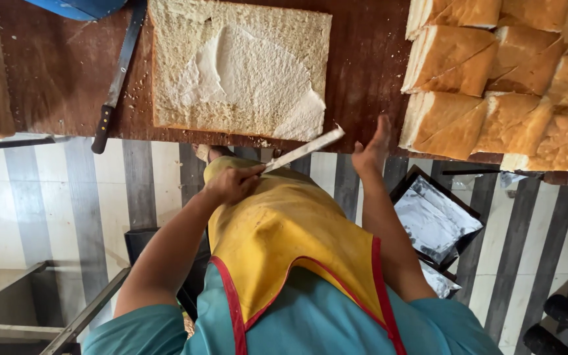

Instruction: Spreading cream onto large slices of bread and cutting them into pieces.

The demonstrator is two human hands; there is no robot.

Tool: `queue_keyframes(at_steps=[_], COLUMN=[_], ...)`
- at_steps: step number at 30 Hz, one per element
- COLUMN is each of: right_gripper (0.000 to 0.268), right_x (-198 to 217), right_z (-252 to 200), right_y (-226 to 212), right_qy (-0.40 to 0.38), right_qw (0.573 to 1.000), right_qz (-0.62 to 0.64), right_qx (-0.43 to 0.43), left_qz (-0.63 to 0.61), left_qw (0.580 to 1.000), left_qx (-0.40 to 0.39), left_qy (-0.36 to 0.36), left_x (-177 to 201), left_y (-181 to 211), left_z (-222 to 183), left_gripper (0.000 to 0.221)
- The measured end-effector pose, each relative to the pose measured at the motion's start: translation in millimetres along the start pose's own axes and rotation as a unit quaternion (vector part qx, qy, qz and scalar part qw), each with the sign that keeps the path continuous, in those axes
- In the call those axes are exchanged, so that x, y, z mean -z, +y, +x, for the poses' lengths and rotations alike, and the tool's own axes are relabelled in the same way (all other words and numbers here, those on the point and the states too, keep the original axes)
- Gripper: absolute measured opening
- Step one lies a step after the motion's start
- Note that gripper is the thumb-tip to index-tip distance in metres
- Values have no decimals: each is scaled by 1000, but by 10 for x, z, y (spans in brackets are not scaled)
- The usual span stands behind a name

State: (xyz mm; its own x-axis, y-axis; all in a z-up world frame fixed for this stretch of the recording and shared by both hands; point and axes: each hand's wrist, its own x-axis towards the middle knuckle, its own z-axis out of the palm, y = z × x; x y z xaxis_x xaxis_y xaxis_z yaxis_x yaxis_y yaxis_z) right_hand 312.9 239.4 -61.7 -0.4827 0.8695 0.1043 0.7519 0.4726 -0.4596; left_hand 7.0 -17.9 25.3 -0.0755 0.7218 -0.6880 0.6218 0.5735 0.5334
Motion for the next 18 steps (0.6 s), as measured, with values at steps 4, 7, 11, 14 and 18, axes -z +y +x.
queue_keyframes(at_steps=[4, 7, 11, 14, 18], right_gripper=[90, 84, 83, 83, 84], right_x=[27, 88, 193, 233, 225], right_z=[-40, -62, 58, 103, 106], right_y=[166, 133, -9, -94, -100], right_qy=[-4, -12, -38, -74, -107], right_qw=[996, 994, 984, 975, 966], right_qz=[13, 19, 31, 8, -12], right_qx=[-84, -104, -170, -210, -235], left_qz=[-159, -378, -323, -209, -150], left_qw=[986, 921, 888, 933, 968], left_qx=[-45, -49, -46, 103, 106], left_qy=[34, 82, 324, 275, 173], left_x=[-396, -461, -241, 314, 275], left_y=[-374, -509, -508, 108, 376], left_z=[306, 503, 852, 709, 985], left_gripper=[43, 45, 45, 45, 44])
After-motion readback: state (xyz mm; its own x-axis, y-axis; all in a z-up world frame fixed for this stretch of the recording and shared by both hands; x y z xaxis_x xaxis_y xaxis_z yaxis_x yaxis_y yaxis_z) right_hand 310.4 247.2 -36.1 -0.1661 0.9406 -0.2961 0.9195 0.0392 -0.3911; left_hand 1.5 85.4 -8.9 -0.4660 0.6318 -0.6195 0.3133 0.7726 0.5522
